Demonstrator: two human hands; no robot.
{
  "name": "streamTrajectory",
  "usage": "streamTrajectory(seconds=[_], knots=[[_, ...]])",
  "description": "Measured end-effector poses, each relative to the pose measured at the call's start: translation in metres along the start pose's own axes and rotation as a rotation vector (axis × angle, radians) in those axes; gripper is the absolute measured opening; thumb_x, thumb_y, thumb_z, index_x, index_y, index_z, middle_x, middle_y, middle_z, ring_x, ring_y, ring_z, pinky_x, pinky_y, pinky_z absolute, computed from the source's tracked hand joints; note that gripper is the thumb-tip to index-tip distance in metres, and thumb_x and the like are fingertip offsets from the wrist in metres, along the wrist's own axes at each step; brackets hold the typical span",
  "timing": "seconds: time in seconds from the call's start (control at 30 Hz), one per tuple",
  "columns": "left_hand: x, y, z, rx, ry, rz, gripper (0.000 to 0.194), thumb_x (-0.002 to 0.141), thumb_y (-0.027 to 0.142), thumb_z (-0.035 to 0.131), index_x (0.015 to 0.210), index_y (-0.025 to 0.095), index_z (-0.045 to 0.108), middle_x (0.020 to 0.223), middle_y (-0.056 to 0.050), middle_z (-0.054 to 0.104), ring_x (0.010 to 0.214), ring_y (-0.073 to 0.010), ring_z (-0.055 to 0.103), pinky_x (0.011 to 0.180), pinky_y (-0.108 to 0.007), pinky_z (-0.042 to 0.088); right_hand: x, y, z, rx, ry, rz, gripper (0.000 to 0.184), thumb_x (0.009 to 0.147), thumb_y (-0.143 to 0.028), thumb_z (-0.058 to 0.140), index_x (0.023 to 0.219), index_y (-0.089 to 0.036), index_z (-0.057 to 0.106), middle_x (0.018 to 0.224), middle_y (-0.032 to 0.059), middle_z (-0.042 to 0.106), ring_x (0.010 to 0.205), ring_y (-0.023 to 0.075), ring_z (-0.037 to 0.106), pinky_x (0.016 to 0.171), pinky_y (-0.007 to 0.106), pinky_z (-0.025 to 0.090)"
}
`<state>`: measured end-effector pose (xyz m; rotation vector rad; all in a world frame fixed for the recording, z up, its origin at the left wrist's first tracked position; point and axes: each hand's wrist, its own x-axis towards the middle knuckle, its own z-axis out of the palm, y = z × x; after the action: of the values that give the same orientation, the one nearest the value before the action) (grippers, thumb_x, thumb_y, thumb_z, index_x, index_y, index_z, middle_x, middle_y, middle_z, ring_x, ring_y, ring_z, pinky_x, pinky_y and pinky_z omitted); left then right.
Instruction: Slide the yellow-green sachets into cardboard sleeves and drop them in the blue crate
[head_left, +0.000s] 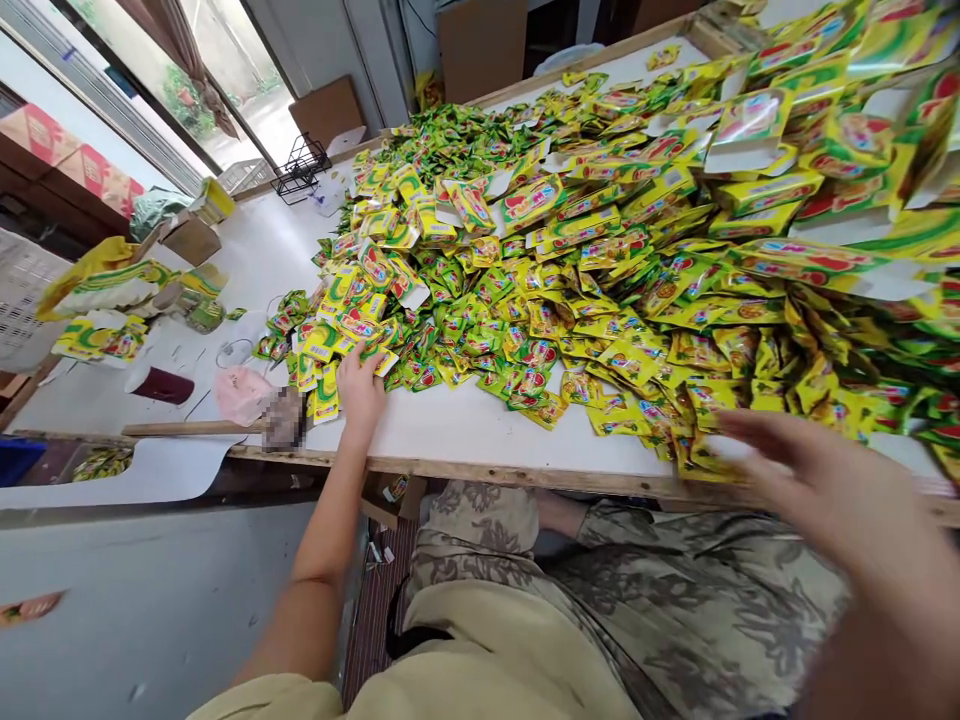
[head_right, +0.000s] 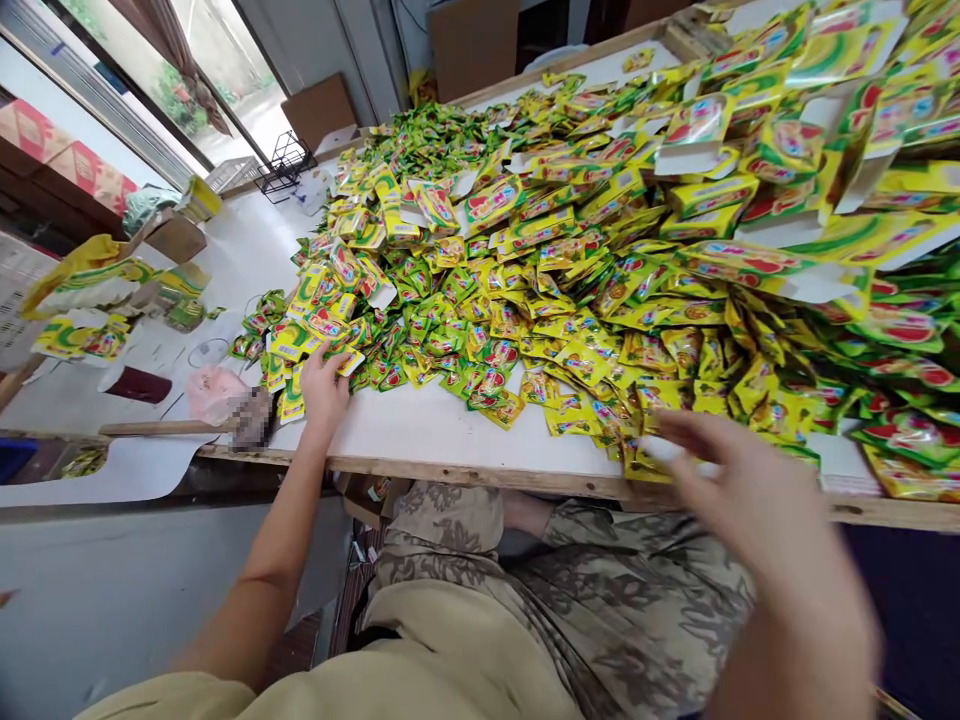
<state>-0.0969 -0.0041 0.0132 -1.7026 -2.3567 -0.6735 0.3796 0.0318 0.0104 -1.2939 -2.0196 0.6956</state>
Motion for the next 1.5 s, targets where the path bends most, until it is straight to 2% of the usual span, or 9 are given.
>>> streamTrajectory(seconds=[0.13,0.23,0.3,0.43,0.6,1.03,1.17,1.33,1.5], knots=[[-0.004,0.015,0.008,-0.051,0.098,0.039,0.023,0.086,0.017,0.052,0.096,0.023,0.072,0.119,-0.009,0.066,0.112,-0.0286,0.056,0.097,-0.046,0.041,0.05,-0.024,0.083,-0.054,-0.163,-0.035,0.03,0.077,-0.013,0.054,0.1,-0.024,0.069,0.1,0.0082,0.072,0.088,0.0285,0.067,0.079,0.045,0.054],[-0.019,0.048,0.018,-0.14,-0.045,0.191,0.017,0.089,0.022,0.056,0.097,0.024,0.071,0.105,-0.006,0.072,0.101,-0.0248,0.06,0.091,-0.041,0.041,0.08,-0.041,0.13,-0.122,-0.14,-0.138,0.043,0.073,-0.001,0.044,0.103,-0.018,0.069,0.113,0.0134,0.066,0.104,0.029,0.061,0.087,0.044,0.051],[-0.03,0.072,0.026,-0.188,-0.178,0.306,0.017,0.085,0.03,0.065,0.101,0.025,0.07,0.108,-0.006,0.071,0.103,-0.0251,0.06,0.09,-0.041,0.04,0.089,-0.043,0.14,-0.174,-0.115,-0.184,0.039,0.074,-0.001,0.044,0.097,-0.018,0.071,0.114,0.0148,0.065,0.108,0.0306,0.058,0.089,0.045,0.049],[-0.042,0.109,0.035,-0.209,-0.303,0.398,0.028,0.083,0.031,0.068,0.111,0.025,0.067,0.118,-0.008,0.066,0.111,-0.0271,0.056,0.091,-0.041,0.039,0.085,-0.03,0.121,-0.085,0.007,-0.142,0.026,0.077,-0.008,0.048,0.084,-0.02,0.069,0.097,0.0098,0.069,0.095,0.0273,0.061,0.085,0.042,0.047],[-0.044,0.141,0.033,-0.249,-0.33,0.476,0.019,0.089,0.024,0.056,0.105,0.023,0.067,0.113,-0.009,0.064,0.107,-0.0258,0.053,0.088,-0.04,0.039,0.062,-0.014,0.088,0.114,0.171,0.187,0.015,0.08,-0.035,0.058,0.076,-0.022,0.063,0.065,0.0015,0.059,0.058,0.0165,0.05,0.057,0.03,0.041],[-0.023,0.185,0.057,0.056,-0.633,0.528,0.046,0.062,0.038,0.086,0.094,0.017,0.062,0.111,-0.013,0.059,0.108,-0.0326,0.049,0.087,-0.042,0.036,0.027,-0.009,0.093,0.482,0.006,0.339,0.025,0.072,-0.046,0.063,0.073,-0.021,0.056,0.063,-0.0014,0.052,0.054,0.0149,0.05,0.052,0.029,0.043],[-0.023,0.184,0.047,-0.193,-0.541,0.43,0.022,0.074,0.03,0.078,0.081,0.02,0.06,0.094,-0.006,0.065,0.103,-0.0265,0.052,0.093,-0.043,0.032,0.022,-0.008,0.091,0.333,0.102,0.349,0.022,0.077,-0.043,0.059,0.076,-0.021,0.057,0.062,-0.001,0.053,0.056,0.0157,0.049,0.055,0.029,0.04],[-0.021,0.181,0.032,-0.642,-0.371,0.325,0.019,0.08,0.027,0.073,0.071,0.02,0.057,0.093,-0.003,0.069,0.1,-0.0221,0.058,0.098,-0.041,0.033,0.029,-0.021,0.083,0.213,0.205,0.326,0.019,0.08,-0.04,0.056,0.079,-0.021,0.057,0.064,-0.0001,0.056,0.057,0.0157,0.048,0.057,0.029,0.038],[-0.031,0.186,0.029,-1.182,-0.594,0.083,0.022,0.077,0.032,0.075,0.072,0.018,0.058,0.113,-0.009,0.066,0.112,-0.0231,0.058,0.096,-0.036,0.041,0.037,-0.036,0.091,0.401,0.179,0.266,0.017,0.082,-0.038,0.058,0.082,-0.021,0.056,0.067,-0.0011,0.055,0.06,0.0138,0.05,0.057,0.028,0.042]])
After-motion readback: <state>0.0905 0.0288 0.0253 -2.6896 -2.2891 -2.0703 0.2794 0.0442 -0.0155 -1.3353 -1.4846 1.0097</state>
